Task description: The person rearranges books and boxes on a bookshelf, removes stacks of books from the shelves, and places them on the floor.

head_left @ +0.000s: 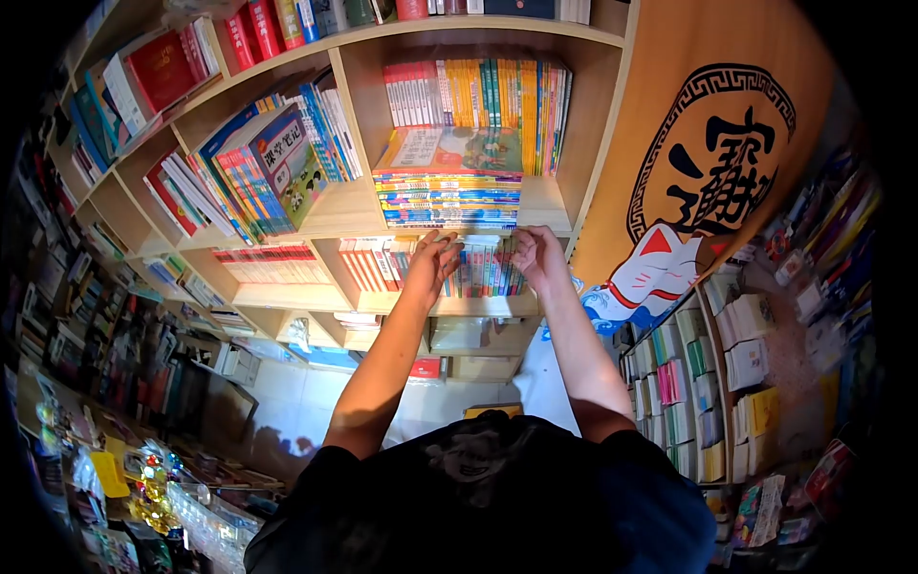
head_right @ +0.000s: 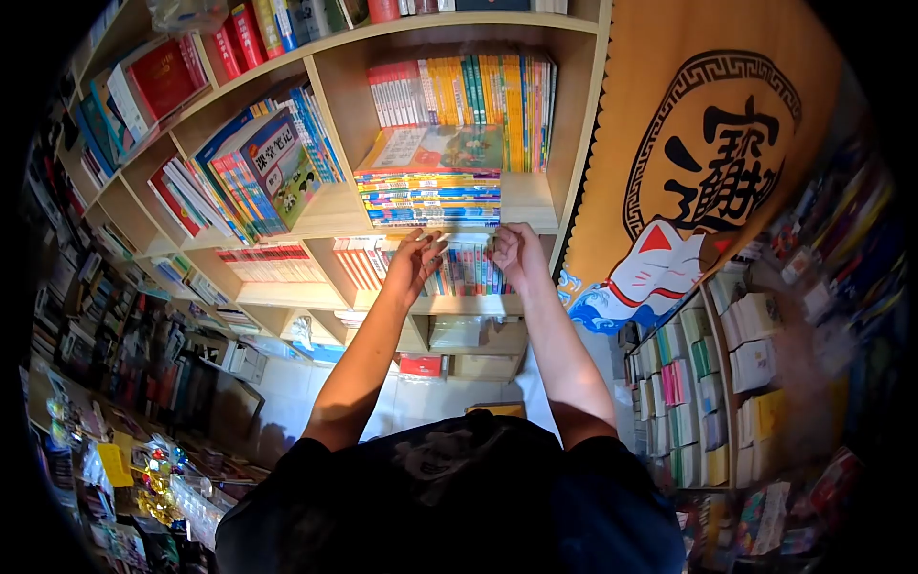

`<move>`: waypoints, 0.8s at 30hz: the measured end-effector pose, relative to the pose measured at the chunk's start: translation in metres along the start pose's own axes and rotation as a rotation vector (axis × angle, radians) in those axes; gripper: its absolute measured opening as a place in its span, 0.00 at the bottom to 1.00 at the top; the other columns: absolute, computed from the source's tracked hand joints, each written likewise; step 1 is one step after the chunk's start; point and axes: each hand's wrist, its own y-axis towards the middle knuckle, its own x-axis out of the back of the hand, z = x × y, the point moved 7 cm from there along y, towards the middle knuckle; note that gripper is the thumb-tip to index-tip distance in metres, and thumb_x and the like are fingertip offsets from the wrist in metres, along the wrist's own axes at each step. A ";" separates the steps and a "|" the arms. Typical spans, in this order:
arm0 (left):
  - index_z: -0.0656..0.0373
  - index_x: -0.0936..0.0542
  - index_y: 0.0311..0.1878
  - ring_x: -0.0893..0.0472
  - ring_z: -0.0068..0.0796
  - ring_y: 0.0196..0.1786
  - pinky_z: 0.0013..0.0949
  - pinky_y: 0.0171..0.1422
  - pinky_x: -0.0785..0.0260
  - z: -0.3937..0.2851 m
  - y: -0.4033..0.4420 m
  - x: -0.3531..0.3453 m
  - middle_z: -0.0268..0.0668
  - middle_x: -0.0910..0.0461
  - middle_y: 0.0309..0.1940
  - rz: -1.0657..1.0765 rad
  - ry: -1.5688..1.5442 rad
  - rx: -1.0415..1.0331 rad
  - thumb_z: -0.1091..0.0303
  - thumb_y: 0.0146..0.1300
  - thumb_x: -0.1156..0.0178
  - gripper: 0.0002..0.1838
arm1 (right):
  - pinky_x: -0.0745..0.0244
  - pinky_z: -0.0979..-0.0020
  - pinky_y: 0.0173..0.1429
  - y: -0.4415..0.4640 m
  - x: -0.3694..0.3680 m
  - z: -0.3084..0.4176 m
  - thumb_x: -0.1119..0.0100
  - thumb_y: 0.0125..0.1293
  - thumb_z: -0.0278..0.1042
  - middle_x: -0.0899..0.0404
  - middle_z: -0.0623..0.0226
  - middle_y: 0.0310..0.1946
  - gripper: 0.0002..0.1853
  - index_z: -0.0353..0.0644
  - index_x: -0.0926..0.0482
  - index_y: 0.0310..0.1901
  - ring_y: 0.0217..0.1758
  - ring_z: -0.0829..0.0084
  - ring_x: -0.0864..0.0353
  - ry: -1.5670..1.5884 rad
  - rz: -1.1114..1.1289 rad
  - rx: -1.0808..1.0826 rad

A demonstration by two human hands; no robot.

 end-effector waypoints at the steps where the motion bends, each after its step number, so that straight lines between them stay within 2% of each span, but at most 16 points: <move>1: 0.58 0.44 0.74 0.22 0.39 0.63 0.39 0.58 0.26 0.001 -0.002 -0.004 0.44 0.27 0.66 0.012 -0.004 0.025 0.68 0.70 0.47 0.31 | 0.39 0.76 0.28 0.001 0.004 0.000 0.43 0.66 0.34 0.22 0.76 0.25 0.04 0.45 0.24 0.35 0.22 0.81 0.33 0.006 -0.030 0.024; 6: 0.58 0.42 0.74 0.23 0.39 0.65 0.41 0.65 0.31 0.014 -0.003 -0.018 0.42 0.26 0.66 0.099 -0.001 0.112 0.64 0.71 0.47 0.31 | 0.39 0.76 0.28 0.001 0.007 -0.004 0.43 0.66 0.34 0.22 0.76 0.27 0.06 0.42 0.23 0.38 0.23 0.81 0.33 0.008 -0.063 0.066; 8: 0.58 0.39 0.73 0.25 0.39 0.67 0.43 0.69 0.35 0.019 -0.004 -0.028 0.41 0.27 0.68 0.148 -0.008 0.125 0.62 0.72 0.48 0.29 | 0.41 0.78 0.28 -0.002 0.004 -0.003 0.44 0.66 0.33 0.26 0.77 0.24 0.05 0.44 0.24 0.35 0.23 0.82 0.34 0.023 -0.042 0.054; 15: 0.60 0.37 0.71 0.28 0.38 0.70 0.43 0.69 0.34 0.037 0.016 -0.050 0.42 0.27 0.67 0.237 -0.060 0.164 0.62 0.74 0.51 0.25 | 0.46 0.78 0.22 0.011 0.002 -0.006 0.46 0.68 0.31 0.36 0.76 0.19 0.08 0.46 0.30 0.29 0.18 0.81 0.38 0.021 0.017 0.030; 21: 0.60 0.28 0.63 0.27 0.38 0.69 0.43 0.68 0.33 0.056 0.021 -0.068 0.40 0.27 0.67 0.242 -0.341 0.237 0.64 0.73 0.51 0.19 | 0.48 0.77 0.19 0.006 0.003 -0.006 0.47 0.68 0.31 0.35 0.75 0.18 0.04 0.41 0.24 0.37 0.15 0.81 0.41 0.066 0.033 0.011; 23: 0.60 0.26 0.54 0.22 0.34 0.61 0.39 0.62 0.30 0.050 0.021 -0.076 0.36 0.21 0.55 0.157 -0.450 0.190 0.67 0.71 0.47 0.12 | 0.48 0.77 0.18 0.006 0.001 -0.002 0.47 0.68 0.31 0.35 0.74 0.19 0.06 0.40 0.22 0.42 0.15 0.81 0.41 0.067 0.079 0.040; 24: 0.60 0.26 0.54 0.22 0.34 0.61 0.39 0.62 0.30 0.053 0.025 -0.078 0.36 0.21 0.55 0.154 -0.452 0.189 0.67 0.71 0.47 0.12 | 0.48 0.77 0.18 0.008 0.002 -0.002 0.47 0.68 0.31 0.35 0.74 0.19 0.06 0.40 0.22 0.42 0.15 0.81 0.41 0.066 0.078 0.037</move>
